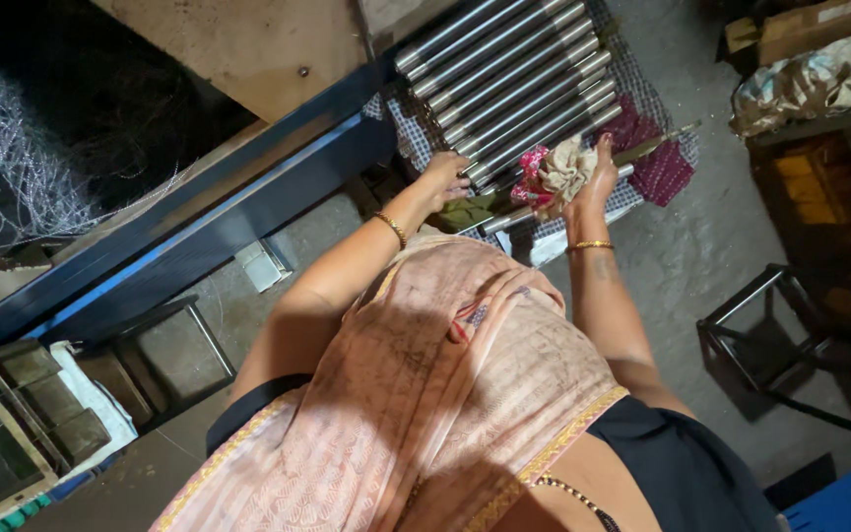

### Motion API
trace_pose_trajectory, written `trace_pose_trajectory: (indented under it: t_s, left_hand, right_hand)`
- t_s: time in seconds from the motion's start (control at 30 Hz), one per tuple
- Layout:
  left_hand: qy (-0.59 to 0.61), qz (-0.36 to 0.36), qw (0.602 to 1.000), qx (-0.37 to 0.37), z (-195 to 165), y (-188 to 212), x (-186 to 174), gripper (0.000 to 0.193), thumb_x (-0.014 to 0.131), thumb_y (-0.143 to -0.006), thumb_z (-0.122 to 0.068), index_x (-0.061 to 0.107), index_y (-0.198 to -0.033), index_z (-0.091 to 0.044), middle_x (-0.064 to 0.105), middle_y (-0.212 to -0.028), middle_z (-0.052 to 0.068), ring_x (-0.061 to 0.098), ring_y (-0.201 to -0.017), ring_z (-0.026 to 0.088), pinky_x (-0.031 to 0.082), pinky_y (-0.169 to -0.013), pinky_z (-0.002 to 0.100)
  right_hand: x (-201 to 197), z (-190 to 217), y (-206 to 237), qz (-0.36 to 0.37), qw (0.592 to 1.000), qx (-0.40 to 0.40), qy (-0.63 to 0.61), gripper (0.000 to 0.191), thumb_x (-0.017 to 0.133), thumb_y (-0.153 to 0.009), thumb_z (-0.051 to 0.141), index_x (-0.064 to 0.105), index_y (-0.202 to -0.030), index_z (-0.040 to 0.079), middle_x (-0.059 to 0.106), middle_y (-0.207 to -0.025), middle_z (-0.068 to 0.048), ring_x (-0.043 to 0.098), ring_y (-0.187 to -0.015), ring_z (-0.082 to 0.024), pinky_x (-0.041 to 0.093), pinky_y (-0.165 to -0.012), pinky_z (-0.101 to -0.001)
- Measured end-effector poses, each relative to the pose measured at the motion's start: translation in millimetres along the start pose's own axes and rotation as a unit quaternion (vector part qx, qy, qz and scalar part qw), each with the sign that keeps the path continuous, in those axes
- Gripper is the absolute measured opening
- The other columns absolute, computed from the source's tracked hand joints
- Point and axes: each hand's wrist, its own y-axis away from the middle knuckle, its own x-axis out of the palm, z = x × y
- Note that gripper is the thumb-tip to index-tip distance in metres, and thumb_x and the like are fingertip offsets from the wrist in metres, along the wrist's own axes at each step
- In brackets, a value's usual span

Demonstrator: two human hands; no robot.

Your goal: The person picks up metal rods from a wooden crate, wipes each rod with a cloth, and places them on a nearby surface. The person also inspects the ends of the rods and moves them between the crate and the work surface.

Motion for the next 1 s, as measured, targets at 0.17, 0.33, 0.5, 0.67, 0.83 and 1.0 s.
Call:
trace_pose_trajectory:
  t_s: [0.17, 0.33, 0.5, 0.67, 0.83, 1.0]
  left_hand:
    - [0.102, -0.018, 0.994, -0.019, -8.1, -7.1, 7.0, 0.057, 0.064, -0.093, -0.027, 0.045, -0.142, -0.005, 0.051, -0.142, 0.013, 0.06, -0.113, 0.032, 0.058, -0.09, 0.047]
    - [0.125, -0.04, 0.991, -0.037, -8.4, -10.6, 10.7, 0.053, 0.063, -0.094, -0.026, 0.048, -0.139, -0.004, 0.055, -0.137, 0.013, 0.062, -0.11, 0.03, 0.059, -0.089, 0.046]
    - [0.073, -0.075, 0.994, -0.011, 1.8, -12.6, 19.9, 0.04, 0.065, -0.092, -0.023, 0.05, -0.129, -0.019, 0.058, -0.116, 0.005, 0.06, -0.095, 0.023, 0.054, -0.075, 0.041]
    - [0.105, -0.044, 0.993, -0.026, 0.2, -17.6, 19.0, 0.034, 0.066, -0.089, -0.017, 0.055, -0.12, -0.019, 0.056, -0.094, 0.001, 0.058, -0.079, 0.018, 0.05, -0.064, 0.036]
    - [0.122, -0.091, 0.988, -0.024, -3.2, -18.2, 19.8, 0.023, 0.064, -0.094, -0.023, 0.061, -0.114, -0.012, 0.059, -0.095, 0.002, 0.06, -0.079, 0.017, 0.053, -0.065, 0.036]
    - [0.16, -0.058, 0.984, -0.052, -4.1, -15.4, 20.8, 0.023, 0.061, -0.096, -0.024, 0.061, -0.114, -0.01, 0.065, -0.103, 0.004, 0.062, -0.08, 0.019, 0.054, -0.068, 0.037]
  right_hand:
    - [8.8, 4.6, -4.0, 0.059, 0.995, 0.073, -0.019, 0.053, 0.052, -0.101, 0.045, 0.063, -0.119, -0.004, 0.073, -0.105, -0.021, 0.077, -0.089, -0.034, 0.065, -0.083, -0.0461]
    - [0.3, -4.1, -17.1, 0.026, 0.892, -0.095, 0.441, 0.053, 0.065, -0.089, 0.036, 0.058, -0.13, 0.003, 0.072, -0.113, -0.023, 0.073, -0.097, -0.035, 0.062, -0.086, -0.0468]
    - [-1.4, -20.3, -21.8, 0.042, 0.693, -0.168, 0.7, 0.076, 0.081, -0.083, 0.04, 0.052, -0.146, 0.007, 0.035, -0.149, -0.037, 0.047, -0.132, -0.047, 0.037, -0.113, -0.0436]
    - [2.0, -17.8, -20.4, 0.034, 0.694, -0.193, 0.693, 0.083, 0.077, -0.084, 0.044, 0.047, -0.15, 0.004, 0.007, -0.163, -0.037, 0.042, -0.14, -0.045, 0.032, -0.121, -0.0435]
    - [2.2, -12.2, -24.0, 0.029, 0.679, -0.147, 0.719, 0.084, 0.078, -0.084, 0.048, 0.048, -0.151, 0.007, 0.012, -0.164, -0.032, 0.029, -0.146, -0.049, 0.027, -0.121, -0.0505]
    - [-9.5, -21.7, -26.4, 0.027, 0.684, -0.169, 0.709, 0.082, 0.08, -0.083, 0.052, 0.055, -0.145, 0.005, 0.022, -0.16, -0.034, 0.027, -0.147, -0.05, 0.028, -0.12, -0.0514]
